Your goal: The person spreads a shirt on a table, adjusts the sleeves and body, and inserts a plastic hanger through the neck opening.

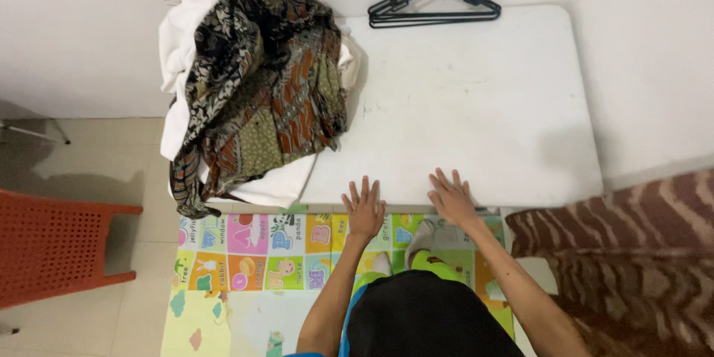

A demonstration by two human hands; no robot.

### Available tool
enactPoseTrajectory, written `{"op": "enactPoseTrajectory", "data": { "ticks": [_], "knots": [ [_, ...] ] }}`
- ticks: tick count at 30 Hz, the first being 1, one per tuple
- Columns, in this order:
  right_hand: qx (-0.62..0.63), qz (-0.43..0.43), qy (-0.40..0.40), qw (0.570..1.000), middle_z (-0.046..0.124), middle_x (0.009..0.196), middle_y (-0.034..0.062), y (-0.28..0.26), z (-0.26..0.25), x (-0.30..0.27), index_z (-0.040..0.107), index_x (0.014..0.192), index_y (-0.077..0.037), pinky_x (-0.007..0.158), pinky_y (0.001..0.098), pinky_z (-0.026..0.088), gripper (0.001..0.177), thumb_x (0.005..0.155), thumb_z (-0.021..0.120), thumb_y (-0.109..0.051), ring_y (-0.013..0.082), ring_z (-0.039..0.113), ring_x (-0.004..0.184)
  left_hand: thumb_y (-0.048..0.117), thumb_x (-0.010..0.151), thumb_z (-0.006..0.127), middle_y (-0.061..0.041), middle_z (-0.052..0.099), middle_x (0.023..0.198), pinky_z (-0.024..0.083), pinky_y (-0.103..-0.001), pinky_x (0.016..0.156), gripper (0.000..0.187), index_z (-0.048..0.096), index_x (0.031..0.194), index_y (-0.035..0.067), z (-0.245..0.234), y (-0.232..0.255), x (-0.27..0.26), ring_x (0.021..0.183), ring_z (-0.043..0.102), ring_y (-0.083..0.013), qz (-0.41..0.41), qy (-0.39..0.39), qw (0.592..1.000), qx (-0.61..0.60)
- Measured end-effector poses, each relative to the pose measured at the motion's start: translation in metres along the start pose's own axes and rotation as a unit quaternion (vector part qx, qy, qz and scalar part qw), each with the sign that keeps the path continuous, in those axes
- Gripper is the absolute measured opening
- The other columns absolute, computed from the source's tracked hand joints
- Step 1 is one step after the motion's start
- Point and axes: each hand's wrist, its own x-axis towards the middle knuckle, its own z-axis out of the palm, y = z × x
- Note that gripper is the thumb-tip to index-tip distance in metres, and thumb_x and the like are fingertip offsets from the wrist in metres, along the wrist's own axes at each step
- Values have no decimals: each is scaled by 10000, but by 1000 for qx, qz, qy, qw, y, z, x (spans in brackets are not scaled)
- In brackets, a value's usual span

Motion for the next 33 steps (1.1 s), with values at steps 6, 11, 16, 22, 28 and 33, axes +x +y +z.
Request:
{"op": "enactPoseTrajectory", "data": {
  "ticks": [6,11,16,22,28,33],
  "knots": [
    [-12,12,-31,999,45,1724,33,-1,-17,43,208,1638,-234,1209,692,3,655,1059,345,-508,498,-100,1533,333,954,582,-101,114,1720,34,-727,1176,713,324,1602,188,-7,-7,48,1550,-8,-494,-47,-61,997,1],
    [-25,1,-12,1000,39,1733,-24,-4,-30,63,205,1630,-274,1113,809,-5,728,991,474,-496,507,-99,1534,288,917,633,-94,151,1712,21,-725,1191,725,364,1583,181,-16,9,46,1561,4,-464,-77,-35,996,-19],
    [-27,4,-5,1000,41,1728,-43,-5,-34,78,223,1626,-285,1085,854,-62,714,997,501,-478,477,-126,1542,210,870,683,-127,394,1584,120,-685,1189,588,538,1432,114,-8,6,44,1506,219,-446,-90,42,994,-54],
    [-31,14,34,999,114,1726,-28,-14,-34,78,280,1607,-260,1094,848,-57,697,981,524,-448,464,-89,1551,146,955,654,-177,633,1275,440,-515,1129,255,661,1196,60,-61,-33,113,1232,568,-355,-141,220,955,-139],
    [-3,27,102,994,203,1703,18,-19,-16,81,366,1582,-218,1093,843,-24,656,974,547,-386,495,-33,1546,191,894,744,-286,511,1281,434,-530,982,558,499,1333,-51,-151,-71,197,1171,526,-452,-128,338,927,-104],
    [15,60,141,988,249,1693,56,-31,-6,88,387,1576,-201,1123,817,19,660,950,565,-315,514,17,1543,158,955,695,-284,631,1214,491,-544,933,360,569,1226,-42,-138,-111,225,1127,607,-467,-169,172,959,-147]
  ]
}}
